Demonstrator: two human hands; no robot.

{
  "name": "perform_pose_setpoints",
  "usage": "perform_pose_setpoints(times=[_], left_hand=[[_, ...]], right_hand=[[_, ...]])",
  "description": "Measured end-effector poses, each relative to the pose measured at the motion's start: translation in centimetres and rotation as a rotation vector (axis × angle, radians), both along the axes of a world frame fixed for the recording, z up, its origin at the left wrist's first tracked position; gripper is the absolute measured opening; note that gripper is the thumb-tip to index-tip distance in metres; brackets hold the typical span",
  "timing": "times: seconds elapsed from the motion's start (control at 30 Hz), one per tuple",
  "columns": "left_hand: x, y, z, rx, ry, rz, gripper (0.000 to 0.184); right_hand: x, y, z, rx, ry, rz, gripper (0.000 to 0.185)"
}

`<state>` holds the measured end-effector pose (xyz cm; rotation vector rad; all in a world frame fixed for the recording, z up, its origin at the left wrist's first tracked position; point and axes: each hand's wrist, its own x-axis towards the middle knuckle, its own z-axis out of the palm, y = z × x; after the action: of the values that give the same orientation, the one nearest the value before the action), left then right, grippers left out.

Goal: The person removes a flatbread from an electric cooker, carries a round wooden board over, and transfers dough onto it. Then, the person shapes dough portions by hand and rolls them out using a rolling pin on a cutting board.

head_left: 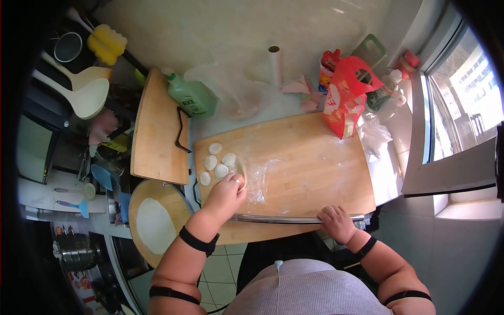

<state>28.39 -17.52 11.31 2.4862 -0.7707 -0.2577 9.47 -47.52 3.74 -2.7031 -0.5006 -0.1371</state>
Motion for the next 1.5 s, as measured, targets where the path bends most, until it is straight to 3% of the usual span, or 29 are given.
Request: perform_pose_setpoints(times=[0.13, 0.2, 0.33, 0.47, 0.57, 0.6, 0.63, 0.67, 0.73, 0.8, 0.87, 0.97, 1.03, 1.13, 1.27, 1.4, 1.5], left_hand=[[-0.3, 2.9, -6.2, 0.211, -0.005, 0.020, 0.014], [-0.3, 3.4, -10.9, 0.314, 0.147, 0.007, 0.016], [-0.4, -2.3, -12.7, 0.270, 0.234, 0.086, 0.020], [-0.2, -9.0, -13.9, 0.143, 0.215, -0.092, 0.026], [-2.0, -14.4, -13.7, 0.204, 0.355, -0.089, 0.027], [-3.4, -15.2, -15.6, 0.169, 0.239, -0.249, 0.026], [-4.3, -15.6, -16.0, 0.133, 0.119, -0.407, 0.025], [-4.9, -15.3, -16.3, 0.133, 0.121, -0.410, 0.025], [-6.0, -14.6, -13.1, 0.114, 0.251, -0.189, 0.025], [-5.6, -13.3, -9.7, 0.215, 0.418, -0.270, 0.031], [-6.4, -10.6, -9.3, -0.129, 0.643, -0.050, 0.038], [-6.0, -6.0, -7.3, -0.129, 0.466, 0.042, 0.048], [-7.1, -3.3, -7.2, 0.173, 0.067, -0.034, 0.055], [-9.2, -1.1, -9.0, 0.360, 0.006, -0.098, 0.064], [-9.0, -1.0, -10.3, 0.306, -0.029, -0.071, 0.071], [-3.1, -3.3, -10.7, 0.266, -0.097, -0.019, 0.075], [2.8, -5.1, -11.9, 0.227, -0.175, -0.015, 0.075]], right_hand=[[-0.4, 0.4, -1.1, 0.053, -0.012, 0.027, 0.025], [-0.5, 0.5, -1.6, 0.025, 0.037, 0.065, 0.025], [-1.1, -0.5, -1.7, 0.039, 0.057, 0.144, 0.024], [-1.4, -1.3, -1.6, 0.024, 0.048, 0.183, 0.024], [-1.8, -1.8, -1.8, 0.012, 0.039, 0.177, 0.024], [-1.9, -1.9, -1.9, 0.002, 0.046, 0.172, 0.024], [-1.9, -2.1, -1.9, 0.001, 0.047, 0.168, 0.024], [-1.8, -2.2, -1.8, -0.003, 0.050, 0.165, 0.024], [-1.8, -2.4, -2.0, -0.002, 0.058, 0.162, 0.024], [-1.7, -2.6, -2.5, -0.015, 0.045, 0.145, 0.025], [-1.2, -2.5, -2.4, -0.031, 0.058, 0.144, 0.025], [0.4, -2.1, -1.9, -0.039, 0.054, 0.113, 0.027], [1.1, -1.3, -1.8, -0.034, 0.045, 0.085, 0.027], [1.9, -0.2, -2.5, -0.039, 0.125, 0.039, 0.027], [1.8, 2.1, -2.9, -0.102, 0.053, -0.209, 0.046], [6.3, 2.8, -3.7, -0.129, 0.120, -0.438, 0.065], [12.7, 0.9, -5.0, -0.118, 0.006, -0.477, 0.065]])
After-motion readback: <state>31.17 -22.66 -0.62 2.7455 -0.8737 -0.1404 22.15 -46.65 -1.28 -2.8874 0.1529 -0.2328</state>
